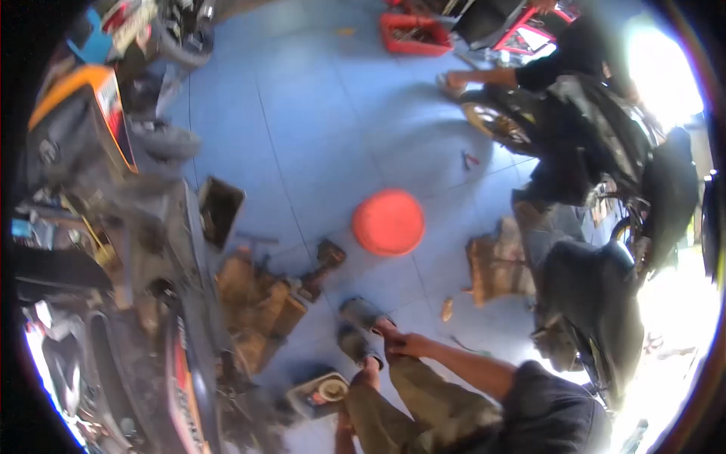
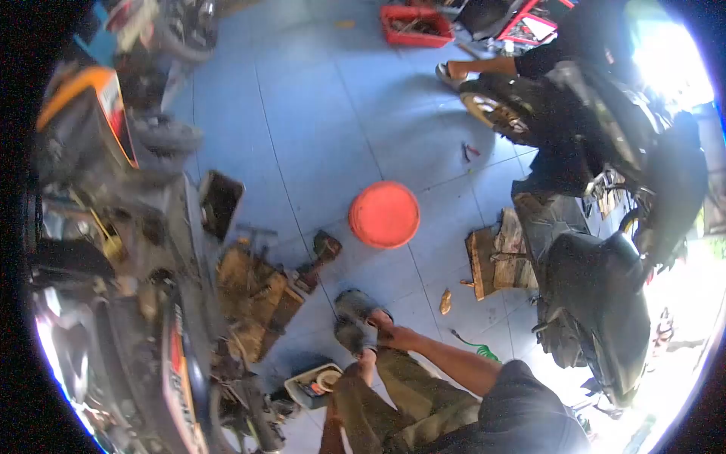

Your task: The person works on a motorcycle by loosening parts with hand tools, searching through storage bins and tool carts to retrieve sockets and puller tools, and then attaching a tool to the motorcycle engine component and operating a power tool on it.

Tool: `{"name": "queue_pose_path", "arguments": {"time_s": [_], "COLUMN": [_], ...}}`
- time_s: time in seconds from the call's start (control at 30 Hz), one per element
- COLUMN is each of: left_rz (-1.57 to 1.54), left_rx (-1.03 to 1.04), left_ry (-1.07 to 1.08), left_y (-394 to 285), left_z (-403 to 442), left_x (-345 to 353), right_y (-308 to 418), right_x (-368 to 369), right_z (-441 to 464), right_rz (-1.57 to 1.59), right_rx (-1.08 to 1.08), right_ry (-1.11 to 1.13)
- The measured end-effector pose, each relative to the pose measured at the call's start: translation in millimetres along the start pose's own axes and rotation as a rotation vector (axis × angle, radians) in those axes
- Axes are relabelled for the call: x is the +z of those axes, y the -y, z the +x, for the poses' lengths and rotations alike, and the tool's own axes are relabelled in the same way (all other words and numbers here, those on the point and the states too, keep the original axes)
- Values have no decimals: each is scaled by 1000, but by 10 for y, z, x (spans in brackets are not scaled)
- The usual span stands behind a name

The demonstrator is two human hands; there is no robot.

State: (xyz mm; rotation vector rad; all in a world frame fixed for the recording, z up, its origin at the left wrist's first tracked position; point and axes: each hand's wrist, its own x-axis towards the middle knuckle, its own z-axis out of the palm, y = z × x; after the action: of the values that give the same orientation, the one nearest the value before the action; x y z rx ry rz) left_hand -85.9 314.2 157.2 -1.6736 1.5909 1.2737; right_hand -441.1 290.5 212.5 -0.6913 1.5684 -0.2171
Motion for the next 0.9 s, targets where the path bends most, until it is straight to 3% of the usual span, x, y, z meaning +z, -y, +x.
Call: {"name": "queue_pose_path", "arguments": {"time_s": [0.03,0.07,0.1,0.2,0.3,0.37,0.4,0.47,0.5,0.57,0.63,0.7,0.77,0.83,0.87,0.9], "left_rz": [14,16,22,66,346,794,736,523,387,413,117,174,228,241,-26,-30], "left_rx": [1,8,14,-3,-51,460,328,169,143,152,42,141,237,229,268,267], "left_ry": [-10,-15,-30,-62,-125,-129,-120,-214,-323,-334,-124,-229,-325,-108,-67,-60], "left_y": [-80,-143,-247,-603,-755,-842,-1140,-2094,-2351,-3042,-4135,-4689,-4997,-5179,-4608,-4805], "left_z": [-229,-444,-614,-934,-779,-635,-731,-1065,-1110,-1296,-1818,-1974,-1982,-1592,-615,-555], "left_x": [-125,-229,-373,-887,-1230,-1507,-1729,-2040,-2123,-2324,-2594,-2602,-2598,-2632,-2378,-2459], "right_y": [-206,-459,-85,-696,-926,-1098,-882,-206,-316,-599,-260,-26,-11,-135,-179,-142], "right_x": [45,135,-33,135,1,47,-103,-599,-725,-978,-1546,-2093,-2501,-2862,-3048,-3252], "right_z": [-138,-390,-928,-1302,-1410,-1337,-1510,-2176,-2134,-1876,-2280,-2467,-2351,-2093,-2027,-2031], "right_rz": [8,136,269,209,-260,-82,-67,-60,-60,-153,-76,-4,22,68,118,114], "right_rx": [-104,95,293,110,-85,180,166,410,397,267,231,200,225,206,187,195], "right_ry": [108,41,-20,-115,-45,-118,-122,-367,-356,-65,-178,-301,-480,-560,-631,-630]}}
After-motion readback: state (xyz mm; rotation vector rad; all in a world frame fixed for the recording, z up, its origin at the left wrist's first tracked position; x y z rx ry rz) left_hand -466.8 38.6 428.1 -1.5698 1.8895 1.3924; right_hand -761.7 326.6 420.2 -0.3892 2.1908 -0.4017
